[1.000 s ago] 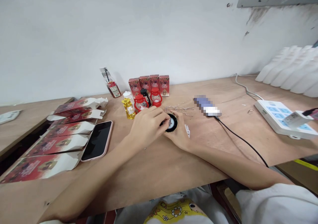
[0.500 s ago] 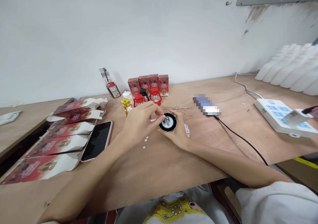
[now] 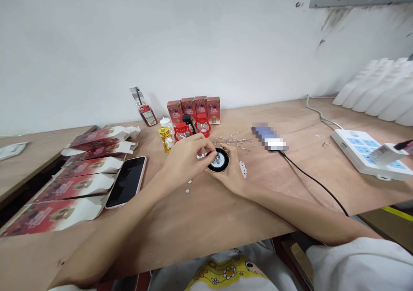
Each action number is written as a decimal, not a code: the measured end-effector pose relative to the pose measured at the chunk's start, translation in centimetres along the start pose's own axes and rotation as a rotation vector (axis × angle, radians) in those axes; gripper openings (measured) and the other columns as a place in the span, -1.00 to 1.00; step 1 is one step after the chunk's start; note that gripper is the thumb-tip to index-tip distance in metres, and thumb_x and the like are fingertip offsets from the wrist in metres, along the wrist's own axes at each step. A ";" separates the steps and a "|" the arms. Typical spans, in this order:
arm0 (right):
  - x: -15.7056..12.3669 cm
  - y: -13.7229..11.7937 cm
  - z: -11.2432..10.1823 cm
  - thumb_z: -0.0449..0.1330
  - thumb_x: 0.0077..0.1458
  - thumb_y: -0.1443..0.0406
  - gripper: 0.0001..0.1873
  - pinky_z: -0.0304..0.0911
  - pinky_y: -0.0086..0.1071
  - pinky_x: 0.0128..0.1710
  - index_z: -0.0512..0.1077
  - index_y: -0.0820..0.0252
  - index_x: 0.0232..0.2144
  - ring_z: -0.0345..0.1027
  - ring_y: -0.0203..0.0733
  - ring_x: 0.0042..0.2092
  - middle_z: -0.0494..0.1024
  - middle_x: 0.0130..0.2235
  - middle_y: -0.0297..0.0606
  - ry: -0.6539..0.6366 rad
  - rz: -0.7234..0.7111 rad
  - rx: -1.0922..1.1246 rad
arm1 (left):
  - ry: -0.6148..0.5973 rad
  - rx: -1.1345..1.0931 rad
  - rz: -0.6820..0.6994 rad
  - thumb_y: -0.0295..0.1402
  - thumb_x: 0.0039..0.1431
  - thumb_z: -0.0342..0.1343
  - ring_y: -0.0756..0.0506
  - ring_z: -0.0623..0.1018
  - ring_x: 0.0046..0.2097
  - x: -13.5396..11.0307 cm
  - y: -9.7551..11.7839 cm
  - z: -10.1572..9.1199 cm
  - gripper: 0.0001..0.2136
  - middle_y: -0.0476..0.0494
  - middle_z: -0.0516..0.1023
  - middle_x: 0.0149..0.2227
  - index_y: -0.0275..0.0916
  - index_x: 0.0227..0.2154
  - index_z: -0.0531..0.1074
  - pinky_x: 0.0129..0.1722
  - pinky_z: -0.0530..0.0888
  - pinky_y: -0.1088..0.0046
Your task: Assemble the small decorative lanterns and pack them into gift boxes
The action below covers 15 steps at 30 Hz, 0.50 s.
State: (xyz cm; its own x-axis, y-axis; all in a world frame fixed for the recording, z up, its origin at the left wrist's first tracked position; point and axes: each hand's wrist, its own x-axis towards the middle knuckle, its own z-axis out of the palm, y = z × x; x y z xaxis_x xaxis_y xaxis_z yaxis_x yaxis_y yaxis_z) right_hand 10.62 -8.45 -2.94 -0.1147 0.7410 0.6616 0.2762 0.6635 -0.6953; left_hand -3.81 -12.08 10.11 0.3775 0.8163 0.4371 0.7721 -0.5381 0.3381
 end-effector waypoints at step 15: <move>-0.1 0.4 0.0 0.35 -0.13 0.21 -0.20 0.26 -0.04 0.02 0.03 0.01 0.10 0.18 -0.03 0.03 0.20 0.01 -0.15 -0.011 -0.080 -0.076 | -0.069 -0.127 -0.037 -0.35 0.01 0.20 0.03 0.41 -0.43 0.1 -0.8 0.0 -0.90 0.02 0.48 -0.39 -0.23 -0.43 0.41 -0.42 0.33 0.52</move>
State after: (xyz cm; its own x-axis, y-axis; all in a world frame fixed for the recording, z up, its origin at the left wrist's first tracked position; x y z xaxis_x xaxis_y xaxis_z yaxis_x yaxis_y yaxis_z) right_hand 10.72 -8.28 -3.30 -0.1494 0.6874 0.7107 0.3374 0.7111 -0.6168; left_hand -4.37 -11.54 9.87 0.3873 0.8464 0.3656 0.7171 -0.5258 0.4576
